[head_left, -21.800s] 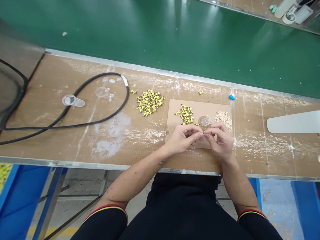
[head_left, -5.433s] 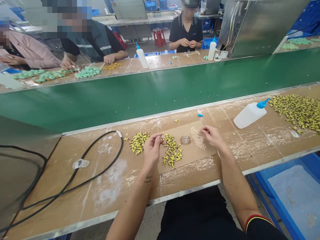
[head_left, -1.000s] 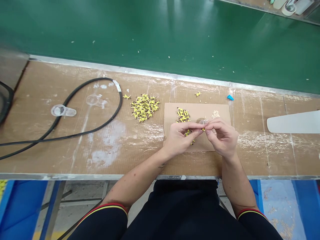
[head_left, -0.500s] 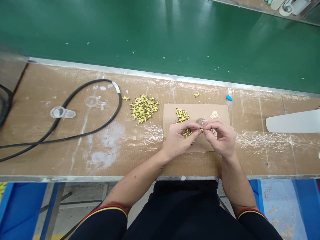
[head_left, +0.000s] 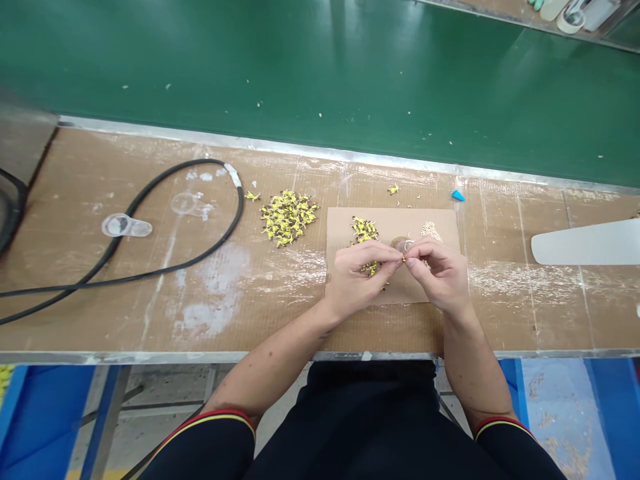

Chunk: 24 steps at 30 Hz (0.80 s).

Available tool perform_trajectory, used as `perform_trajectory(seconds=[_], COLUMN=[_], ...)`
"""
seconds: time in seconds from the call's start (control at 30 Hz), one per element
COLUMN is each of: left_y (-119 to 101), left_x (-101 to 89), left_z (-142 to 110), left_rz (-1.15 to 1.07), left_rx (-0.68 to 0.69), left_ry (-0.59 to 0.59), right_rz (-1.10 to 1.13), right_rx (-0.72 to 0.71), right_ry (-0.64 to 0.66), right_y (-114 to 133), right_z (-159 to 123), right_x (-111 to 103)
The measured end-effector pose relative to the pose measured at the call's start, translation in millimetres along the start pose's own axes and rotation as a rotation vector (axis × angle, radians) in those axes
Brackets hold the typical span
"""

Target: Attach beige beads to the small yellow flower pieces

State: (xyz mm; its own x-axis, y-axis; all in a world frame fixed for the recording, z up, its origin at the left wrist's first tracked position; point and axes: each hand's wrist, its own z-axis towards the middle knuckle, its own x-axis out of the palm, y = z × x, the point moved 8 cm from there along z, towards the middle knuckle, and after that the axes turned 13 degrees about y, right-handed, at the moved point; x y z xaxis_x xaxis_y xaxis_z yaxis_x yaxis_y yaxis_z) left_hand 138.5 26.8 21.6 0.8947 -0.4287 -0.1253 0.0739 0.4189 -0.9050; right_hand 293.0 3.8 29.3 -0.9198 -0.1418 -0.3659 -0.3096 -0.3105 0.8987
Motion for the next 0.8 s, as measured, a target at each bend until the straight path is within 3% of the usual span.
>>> perform_trajectory(seconds=[0.13,0.3,0.53,0.8], left_y=[-5,3,0,1], left_x=[0.7,1.5,3.6,4.4], left_z=[-2,-9,-10,-12], left_rz=[0.075,0.122,0.149,0.143], left_rx=[0.06,0.017,0.084,0.067], left_ry=[-0.011,-0.034,-0.01,0.012], right_rz=[0.036,0.04,0.068,0.097], right_rx=[0.038,0.1,0.14,0.163], right_ry=[0.017,0.026,0.026,0.054], right_y=[-4,-9,-8,-15], right_z=[-1,-2,1,-1], right_x=[1,1,2,3])
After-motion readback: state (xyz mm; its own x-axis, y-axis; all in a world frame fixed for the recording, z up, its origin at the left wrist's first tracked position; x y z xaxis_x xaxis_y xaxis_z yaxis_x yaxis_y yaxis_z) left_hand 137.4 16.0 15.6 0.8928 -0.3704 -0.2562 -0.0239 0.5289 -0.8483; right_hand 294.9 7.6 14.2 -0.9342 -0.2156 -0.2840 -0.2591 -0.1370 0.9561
